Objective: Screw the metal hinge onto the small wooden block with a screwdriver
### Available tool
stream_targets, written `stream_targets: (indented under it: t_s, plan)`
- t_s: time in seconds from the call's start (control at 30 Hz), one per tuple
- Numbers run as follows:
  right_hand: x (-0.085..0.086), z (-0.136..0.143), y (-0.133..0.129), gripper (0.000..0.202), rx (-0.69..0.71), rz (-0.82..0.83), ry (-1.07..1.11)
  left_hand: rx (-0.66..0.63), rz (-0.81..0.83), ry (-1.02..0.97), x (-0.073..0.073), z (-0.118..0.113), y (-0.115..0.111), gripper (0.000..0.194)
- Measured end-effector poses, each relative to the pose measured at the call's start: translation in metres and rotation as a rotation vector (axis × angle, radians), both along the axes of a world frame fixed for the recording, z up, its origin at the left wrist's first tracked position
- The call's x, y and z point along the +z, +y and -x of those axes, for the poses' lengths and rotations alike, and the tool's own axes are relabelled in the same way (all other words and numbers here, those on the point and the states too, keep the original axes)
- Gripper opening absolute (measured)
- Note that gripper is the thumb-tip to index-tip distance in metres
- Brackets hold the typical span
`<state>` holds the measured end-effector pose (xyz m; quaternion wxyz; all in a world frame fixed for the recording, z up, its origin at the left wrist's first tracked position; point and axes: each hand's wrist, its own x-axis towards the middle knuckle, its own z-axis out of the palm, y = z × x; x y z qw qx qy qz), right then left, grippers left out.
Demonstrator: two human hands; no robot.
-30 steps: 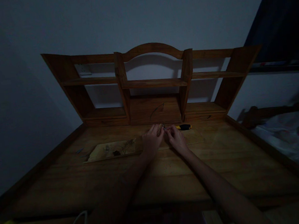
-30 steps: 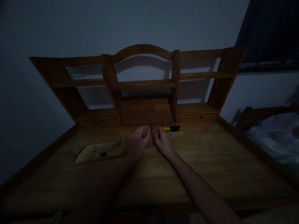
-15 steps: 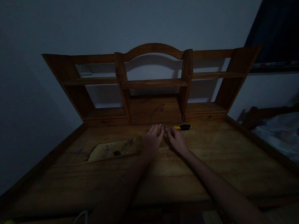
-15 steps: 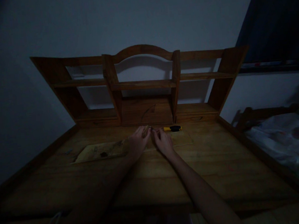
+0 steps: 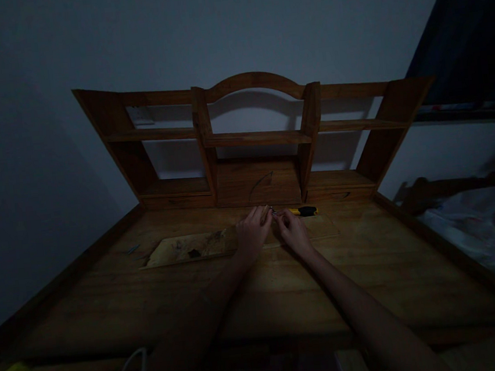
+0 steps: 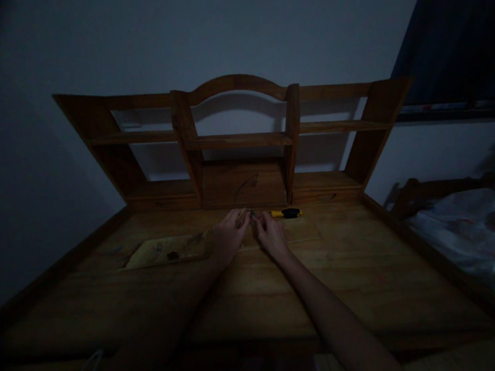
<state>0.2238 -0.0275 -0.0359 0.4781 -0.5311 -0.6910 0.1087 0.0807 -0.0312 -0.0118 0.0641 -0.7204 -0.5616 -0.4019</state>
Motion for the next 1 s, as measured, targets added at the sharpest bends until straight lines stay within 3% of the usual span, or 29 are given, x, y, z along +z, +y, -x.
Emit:
stream_targets:
  t_s: [0.2,0.47,1.0]
  plan:
    - [-0.0013,-0.0007,0.0019,0.024,-0.025,-0.021,-0.013,0.019,-0.01,-0.005,-0.0006,0.0003,0.0004,0.026]
    - [0.0004,0.0006,-0.0006,0.039,-0.009,0.033,-0.004,0.014,-0.002,0.001,0.0018,0.0004,-0.0022,0.025]
    - [-0.0014,-0.0008,0.0027,0.023,-0.027,-0.017,-0.026,-0.012,-0.047,-0.009,-0.004,0.0012,0.0029,0.024]
